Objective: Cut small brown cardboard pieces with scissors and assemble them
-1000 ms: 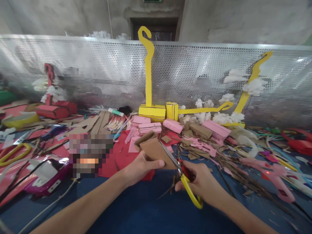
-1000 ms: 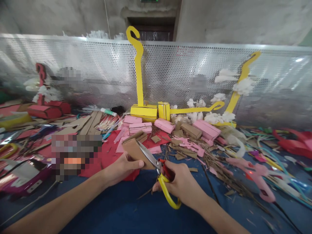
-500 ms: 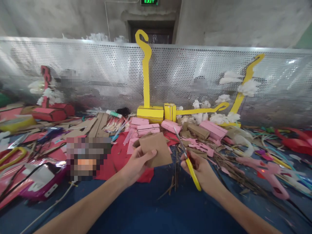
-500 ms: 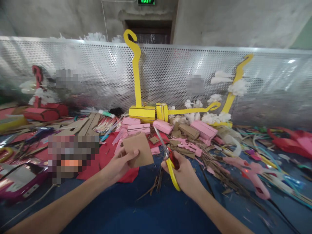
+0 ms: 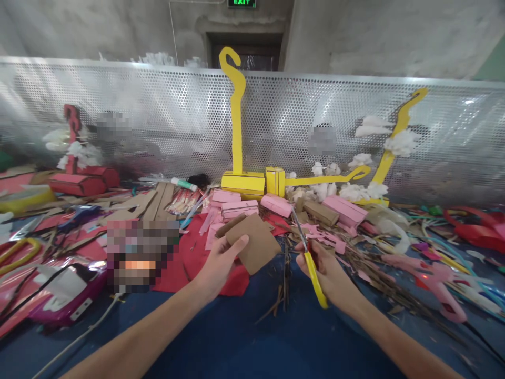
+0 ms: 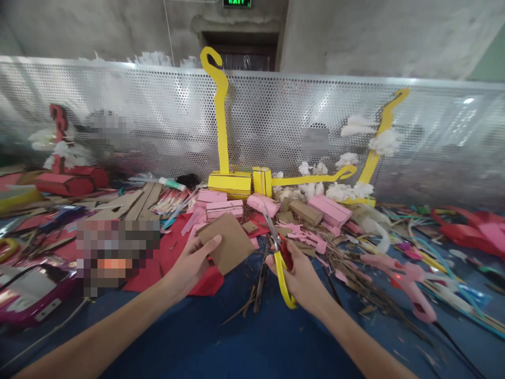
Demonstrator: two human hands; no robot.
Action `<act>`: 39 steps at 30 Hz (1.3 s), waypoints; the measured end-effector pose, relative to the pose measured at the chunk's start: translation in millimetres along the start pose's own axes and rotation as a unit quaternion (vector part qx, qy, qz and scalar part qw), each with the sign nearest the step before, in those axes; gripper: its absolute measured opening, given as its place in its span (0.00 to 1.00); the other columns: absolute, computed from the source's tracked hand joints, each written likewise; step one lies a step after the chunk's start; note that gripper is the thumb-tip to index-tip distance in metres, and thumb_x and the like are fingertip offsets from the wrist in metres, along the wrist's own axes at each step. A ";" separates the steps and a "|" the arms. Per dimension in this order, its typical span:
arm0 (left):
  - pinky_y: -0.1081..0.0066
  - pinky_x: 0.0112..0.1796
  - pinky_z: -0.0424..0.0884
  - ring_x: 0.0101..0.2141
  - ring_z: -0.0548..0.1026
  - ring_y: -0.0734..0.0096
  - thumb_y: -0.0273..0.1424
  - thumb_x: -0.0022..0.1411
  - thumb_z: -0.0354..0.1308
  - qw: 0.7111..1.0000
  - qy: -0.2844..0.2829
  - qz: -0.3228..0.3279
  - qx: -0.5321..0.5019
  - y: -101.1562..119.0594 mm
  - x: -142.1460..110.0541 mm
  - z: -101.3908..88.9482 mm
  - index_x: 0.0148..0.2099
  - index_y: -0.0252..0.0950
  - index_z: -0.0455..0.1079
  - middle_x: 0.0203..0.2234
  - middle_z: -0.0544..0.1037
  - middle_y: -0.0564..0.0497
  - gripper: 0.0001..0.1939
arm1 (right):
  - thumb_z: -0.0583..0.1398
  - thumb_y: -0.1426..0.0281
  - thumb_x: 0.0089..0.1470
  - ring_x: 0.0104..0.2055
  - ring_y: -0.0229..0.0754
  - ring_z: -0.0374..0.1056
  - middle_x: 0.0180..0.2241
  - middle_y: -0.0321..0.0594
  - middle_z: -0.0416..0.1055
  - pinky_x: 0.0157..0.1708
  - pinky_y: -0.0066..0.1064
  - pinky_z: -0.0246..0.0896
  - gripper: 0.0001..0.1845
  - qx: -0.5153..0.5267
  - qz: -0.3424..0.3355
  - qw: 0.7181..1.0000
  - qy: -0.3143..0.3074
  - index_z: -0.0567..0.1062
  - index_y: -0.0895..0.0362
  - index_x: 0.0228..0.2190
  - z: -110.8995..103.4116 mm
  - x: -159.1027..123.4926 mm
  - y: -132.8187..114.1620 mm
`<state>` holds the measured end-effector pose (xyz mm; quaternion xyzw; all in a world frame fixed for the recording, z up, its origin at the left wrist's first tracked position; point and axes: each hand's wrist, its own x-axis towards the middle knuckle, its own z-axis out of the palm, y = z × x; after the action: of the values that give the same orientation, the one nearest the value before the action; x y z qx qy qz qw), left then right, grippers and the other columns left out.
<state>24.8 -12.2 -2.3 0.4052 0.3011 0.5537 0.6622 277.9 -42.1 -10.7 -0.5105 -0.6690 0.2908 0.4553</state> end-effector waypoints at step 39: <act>0.43 0.66 0.56 0.68 0.55 0.42 0.35 0.49 0.74 0.757 0.068 0.358 0.543 4.9 -4.8 -6.4 0.73 0.44 0.44 0.67 0.59 0.38 0.57 | 0.66 0.53 0.54 0.34 0.46 0.66 0.36 0.40 0.73 0.33 0.34 0.59 0.26 -0.224 0.012 0.968 -0.110 0.67 0.54 0.48 -3.0 -18.0 -25.5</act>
<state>16.0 -15.4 -1.4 0.7360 0.4286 0.5203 0.0629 271.1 -67.3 6.7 -0.5725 -0.7566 0.1934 0.2498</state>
